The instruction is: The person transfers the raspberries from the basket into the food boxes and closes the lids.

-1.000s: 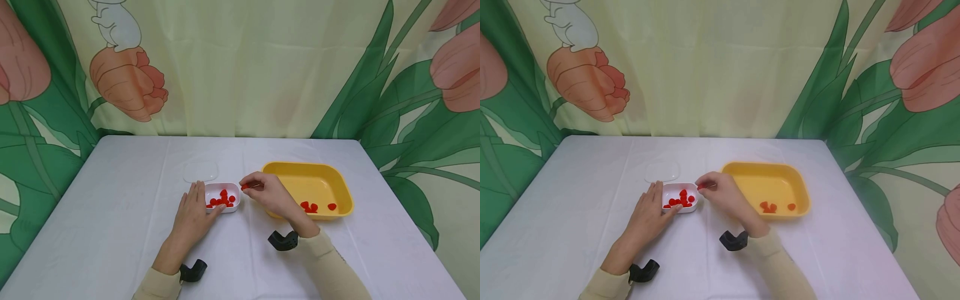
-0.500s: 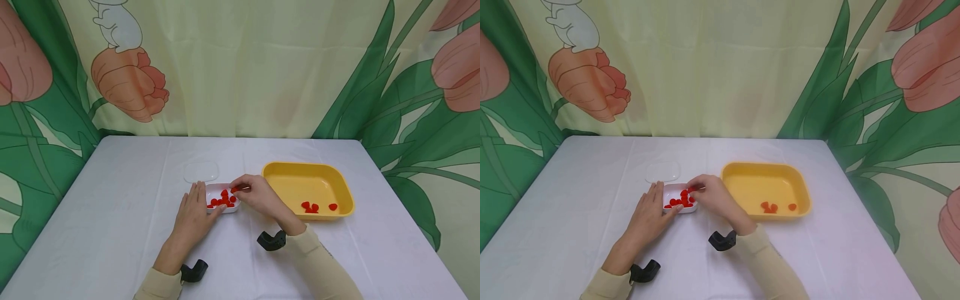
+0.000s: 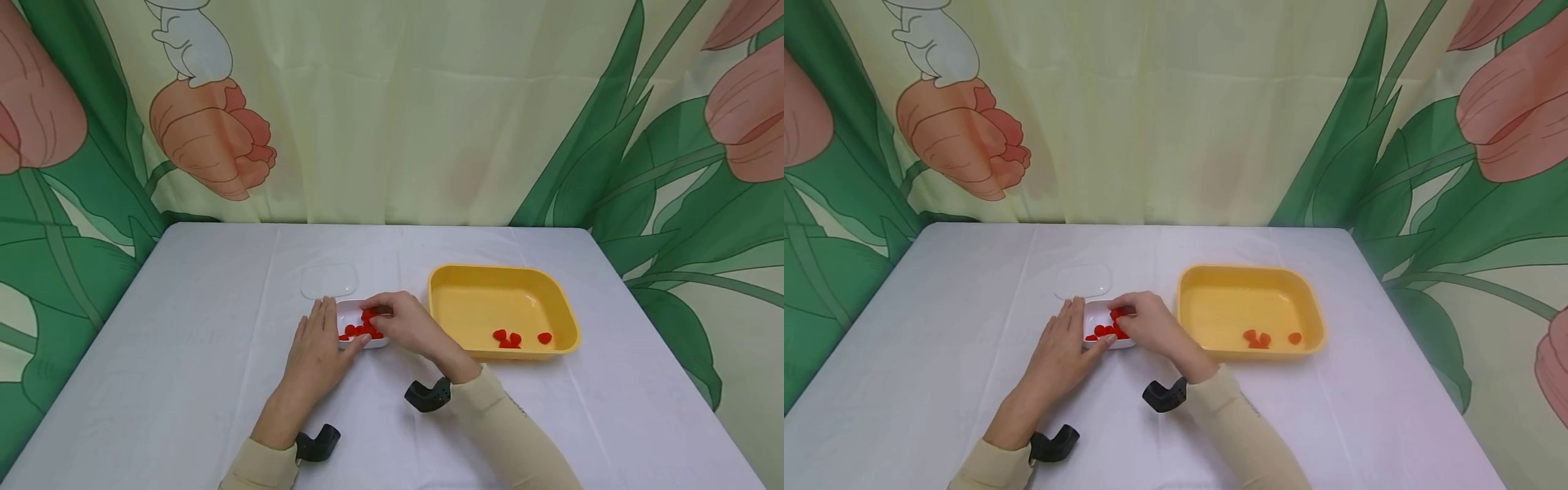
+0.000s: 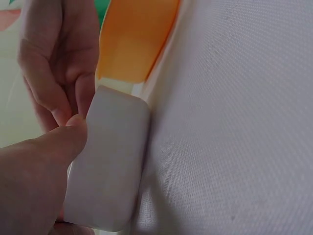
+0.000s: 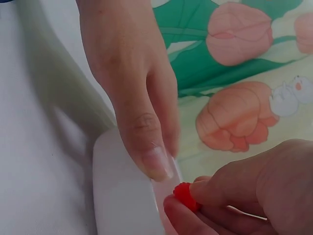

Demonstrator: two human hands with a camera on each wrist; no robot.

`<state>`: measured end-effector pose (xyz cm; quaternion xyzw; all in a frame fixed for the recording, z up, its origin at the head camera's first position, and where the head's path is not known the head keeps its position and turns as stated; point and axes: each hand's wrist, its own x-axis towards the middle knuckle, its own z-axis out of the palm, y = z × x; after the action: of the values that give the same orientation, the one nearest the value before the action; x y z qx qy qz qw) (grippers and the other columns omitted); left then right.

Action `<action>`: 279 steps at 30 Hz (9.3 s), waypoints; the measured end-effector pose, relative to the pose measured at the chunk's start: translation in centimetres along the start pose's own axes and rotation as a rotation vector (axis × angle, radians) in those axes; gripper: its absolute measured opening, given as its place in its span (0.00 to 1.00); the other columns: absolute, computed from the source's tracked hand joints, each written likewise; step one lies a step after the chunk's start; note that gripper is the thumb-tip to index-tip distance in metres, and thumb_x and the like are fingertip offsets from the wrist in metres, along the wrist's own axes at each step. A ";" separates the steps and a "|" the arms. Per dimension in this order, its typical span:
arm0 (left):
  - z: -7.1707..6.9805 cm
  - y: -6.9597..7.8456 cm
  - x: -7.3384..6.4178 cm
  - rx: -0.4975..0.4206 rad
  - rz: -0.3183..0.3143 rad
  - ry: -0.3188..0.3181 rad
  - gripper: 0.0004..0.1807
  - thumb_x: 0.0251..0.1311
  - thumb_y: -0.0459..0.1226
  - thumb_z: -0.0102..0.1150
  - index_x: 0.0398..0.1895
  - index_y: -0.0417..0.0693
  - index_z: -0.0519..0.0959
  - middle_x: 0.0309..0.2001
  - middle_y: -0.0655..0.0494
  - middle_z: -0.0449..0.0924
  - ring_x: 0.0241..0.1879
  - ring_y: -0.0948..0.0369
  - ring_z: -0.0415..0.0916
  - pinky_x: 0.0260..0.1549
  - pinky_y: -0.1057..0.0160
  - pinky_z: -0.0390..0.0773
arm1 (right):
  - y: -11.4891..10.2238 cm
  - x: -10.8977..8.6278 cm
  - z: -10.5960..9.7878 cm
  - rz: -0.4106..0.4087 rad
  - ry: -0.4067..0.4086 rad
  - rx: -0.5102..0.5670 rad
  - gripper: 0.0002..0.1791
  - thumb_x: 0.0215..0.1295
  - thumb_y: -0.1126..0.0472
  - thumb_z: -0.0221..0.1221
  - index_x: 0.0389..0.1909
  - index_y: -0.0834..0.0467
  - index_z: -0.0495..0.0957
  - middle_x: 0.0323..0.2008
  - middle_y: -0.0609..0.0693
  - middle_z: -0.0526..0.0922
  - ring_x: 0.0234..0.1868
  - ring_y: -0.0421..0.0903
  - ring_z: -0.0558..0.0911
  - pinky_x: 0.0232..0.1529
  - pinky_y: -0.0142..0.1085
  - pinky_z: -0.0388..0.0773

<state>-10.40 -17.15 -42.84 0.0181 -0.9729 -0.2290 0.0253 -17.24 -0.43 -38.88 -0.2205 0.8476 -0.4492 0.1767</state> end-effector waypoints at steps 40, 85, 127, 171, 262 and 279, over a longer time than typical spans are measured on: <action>0.0 0.1 0.0 -0.001 -0.020 -0.001 0.55 0.57 0.57 0.65 0.76 0.33 0.51 0.76 0.35 0.55 0.77 0.40 0.50 0.72 0.37 0.55 | -0.1 -1.8 -3.2 -0.062 0.071 0.026 0.12 0.71 0.64 0.55 0.52 0.58 0.81 0.53 0.55 0.83 0.55 0.48 0.80 0.59 0.45 0.80; 0.1 0.3 0.1 -0.001 -0.003 -0.008 0.55 0.59 0.57 0.62 0.77 0.34 0.49 0.78 0.36 0.47 0.78 0.40 0.44 0.74 0.38 0.50 | 8.0 -8.5 -13.5 0.140 0.263 -0.287 0.12 0.73 0.64 0.54 0.51 0.63 0.79 0.50 0.61 0.83 0.49 0.55 0.80 0.53 0.50 0.82; 0.6 0.8 0.0 0.014 -0.037 0.012 0.57 0.56 0.58 0.64 0.77 0.34 0.48 0.78 0.35 0.46 0.78 0.39 0.44 0.73 0.35 0.50 | 10.5 -9.1 -14.9 0.317 -0.036 -0.420 0.06 0.62 0.62 0.66 0.36 0.60 0.83 0.33 0.49 0.83 0.37 0.46 0.75 0.38 0.34 0.78; 0.3 0.6 -0.2 -0.019 -0.049 -0.004 0.56 0.57 0.59 0.63 0.77 0.34 0.49 0.78 0.36 0.47 0.78 0.40 0.44 0.73 0.35 0.51 | 10.2 -7.1 -13.6 0.278 -0.014 -0.371 0.08 0.59 0.69 0.65 0.40 0.59 0.82 0.35 0.50 0.82 0.38 0.47 0.76 0.42 0.36 0.80; 0.2 0.5 -0.2 -0.023 -0.054 -0.017 0.56 0.58 0.58 0.62 0.77 0.34 0.48 0.78 0.36 0.48 0.78 0.40 0.45 0.73 0.36 0.51 | 5.8 -6.6 -11.5 0.129 0.234 0.055 0.16 0.68 0.57 0.62 0.54 0.57 0.82 0.52 0.60 0.84 0.53 0.58 0.83 0.56 0.46 0.81; 0.2 0.6 -0.1 -0.023 -0.057 -0.022 0.55 0.59 0.58 0.61 0.77 0.34 0.48 0.78 0.36 0.48 0.78 0.40 0.45 0.73 0.36 0.51 | 4.2 -4.8 -9.6 0.082 0.197 0.175 0.15 0.67 0.59 0.62 0.51 0.61 0.81 0.48 0.58 0.85 0.48 0.53 0.85 0.56 0.49 0.81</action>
<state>-10.33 -16.55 -42.77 0.0431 -0.9696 -0.2408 0.0082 -18.90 10.76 -36.85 -0.1242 0.8268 -0.5331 0.1295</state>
